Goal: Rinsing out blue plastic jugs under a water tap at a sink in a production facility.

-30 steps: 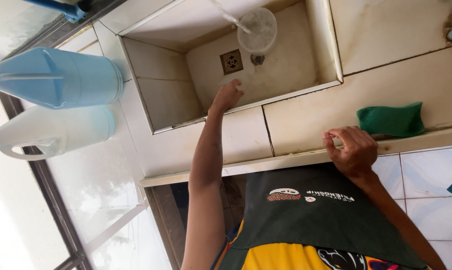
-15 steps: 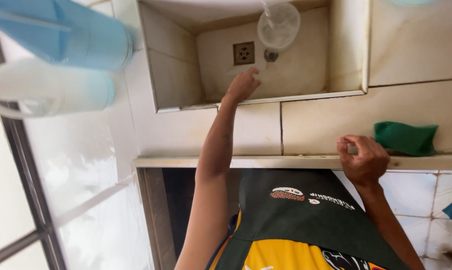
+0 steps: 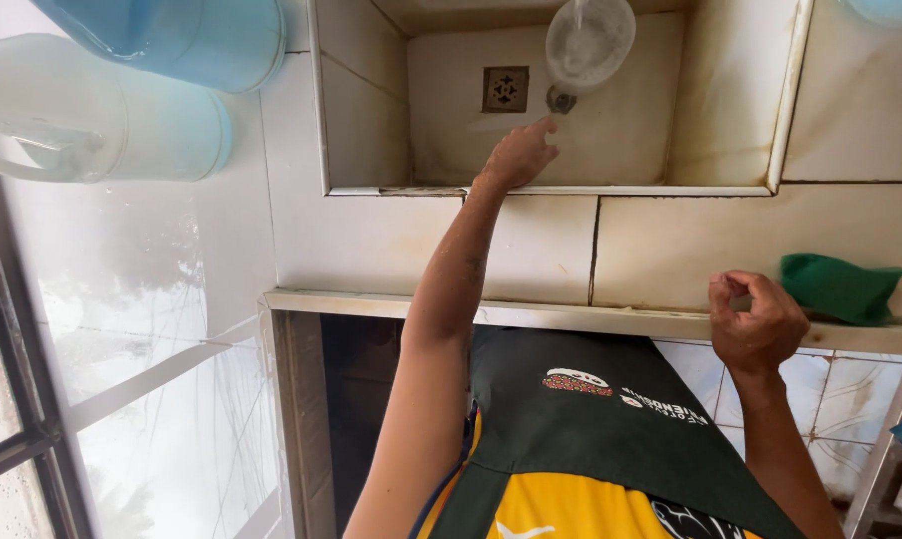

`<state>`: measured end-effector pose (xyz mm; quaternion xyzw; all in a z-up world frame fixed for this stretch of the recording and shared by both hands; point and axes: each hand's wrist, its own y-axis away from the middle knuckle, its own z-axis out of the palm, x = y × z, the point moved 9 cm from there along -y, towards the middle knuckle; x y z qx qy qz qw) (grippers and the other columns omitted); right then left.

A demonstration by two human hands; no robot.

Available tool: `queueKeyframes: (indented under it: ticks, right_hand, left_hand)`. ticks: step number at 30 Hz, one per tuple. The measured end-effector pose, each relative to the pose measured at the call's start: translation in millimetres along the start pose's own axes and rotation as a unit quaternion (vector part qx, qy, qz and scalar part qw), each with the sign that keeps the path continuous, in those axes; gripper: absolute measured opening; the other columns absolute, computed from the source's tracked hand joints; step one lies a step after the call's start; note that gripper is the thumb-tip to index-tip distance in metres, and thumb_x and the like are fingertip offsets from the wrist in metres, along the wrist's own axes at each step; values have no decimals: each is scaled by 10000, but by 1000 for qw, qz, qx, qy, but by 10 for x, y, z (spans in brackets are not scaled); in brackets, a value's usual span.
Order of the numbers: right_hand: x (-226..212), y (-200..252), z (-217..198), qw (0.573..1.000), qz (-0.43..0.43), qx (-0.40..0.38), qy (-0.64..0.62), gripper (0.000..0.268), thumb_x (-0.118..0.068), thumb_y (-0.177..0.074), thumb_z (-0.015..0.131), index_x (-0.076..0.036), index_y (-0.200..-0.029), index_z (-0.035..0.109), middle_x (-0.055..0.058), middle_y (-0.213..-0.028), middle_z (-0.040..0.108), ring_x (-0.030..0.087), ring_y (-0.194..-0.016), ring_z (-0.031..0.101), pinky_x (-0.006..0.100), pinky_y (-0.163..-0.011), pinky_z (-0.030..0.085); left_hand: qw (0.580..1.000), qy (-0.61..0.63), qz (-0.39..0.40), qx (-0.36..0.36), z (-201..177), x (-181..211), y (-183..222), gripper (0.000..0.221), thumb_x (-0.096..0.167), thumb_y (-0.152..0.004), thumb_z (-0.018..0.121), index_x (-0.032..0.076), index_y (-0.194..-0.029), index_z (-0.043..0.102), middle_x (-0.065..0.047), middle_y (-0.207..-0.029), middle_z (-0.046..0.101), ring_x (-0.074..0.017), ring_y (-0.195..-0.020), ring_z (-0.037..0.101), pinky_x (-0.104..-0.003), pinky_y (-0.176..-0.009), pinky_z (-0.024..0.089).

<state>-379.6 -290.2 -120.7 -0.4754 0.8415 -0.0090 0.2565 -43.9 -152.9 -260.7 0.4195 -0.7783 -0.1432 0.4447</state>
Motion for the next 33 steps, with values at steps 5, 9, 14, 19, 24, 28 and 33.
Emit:
queueKeyframes:
  ticks: [5,9,14,19,24,28,33]
  right_hand:
    - [-15,15,10,1000,11,0,14,166,-132,-1043,733,9,-954,732,113,-873,719,248,-755,666,365,-677,508]
    - [-22,20,26,1000,18,-4,16,156,-115,-1047,725,13,-958,726,108,-877,712,238,-764,655,365,-692,504]
    - [-64,8,25,1000,22,-3,16,125,-66,-1042,734,35,-970,722,130,-877,704,262,-756,644,380,-677,493]
    - [-30,18,47,1000,30,-1,5,111,-45,-1026,730,49,-967,725,146,-898,707,270,-775,647,387,-698,503]
    - [-35,16,57,999,36,1,6,124,-54,-1027,724,53,-963,724,146,-893,705,272,-773,645,378,-679,499]
    - [-36,6,64,999,51,-8,13,147,-78,-1042,727,54,-978,728,152,-906,709,272,-774,645,381,-670,503]
    - [-3,12,84,999,46,-6,14,169,-100,-1051,725,50,-972,722,144,-903,707,264,-769,641,377,-675,504]
  left_hand:
    - [1000,10,11,-10,17,-11,-5,403,270,-891,488,134,-1270,506,-138,-1097,670,-338,-983,611,-460,-796,464]
    - [1000,19,18,-15,20,-22,-14,418,267,-864,471,149,-1264,503,-140,-1116,669,-342,-991,611,-465,-804,467]
    - [999,26,29,-8,39,-84,-76,441,273,-842,483,159,-1266,516,-127,-1135,691,-350,-1019,618,-472,-832,468]
    - [998,49,43,-16,13,-59,-51,385,269,-875,510,140,-1237,515,-125,-1059,699,-325,-941,631,-446,-783,475]
    - [997,60,38,-24,-4,-46,-24,412,275,-869,506,152,-1262,514,-117,-1099,695,-322,-989,629,-453,-822,477]
    - [997,60,40,-32,9,-46,-39,399,270,-866,485,151,-1246,508,-130,-1097,699,-342,-973,631,-469,-808,472]
    - [997,52,46,-40,34,-42,-67,386,279,-884,503,147,-1247,513,-95,-1021,708,-314,-951,627,-442,-796,471]
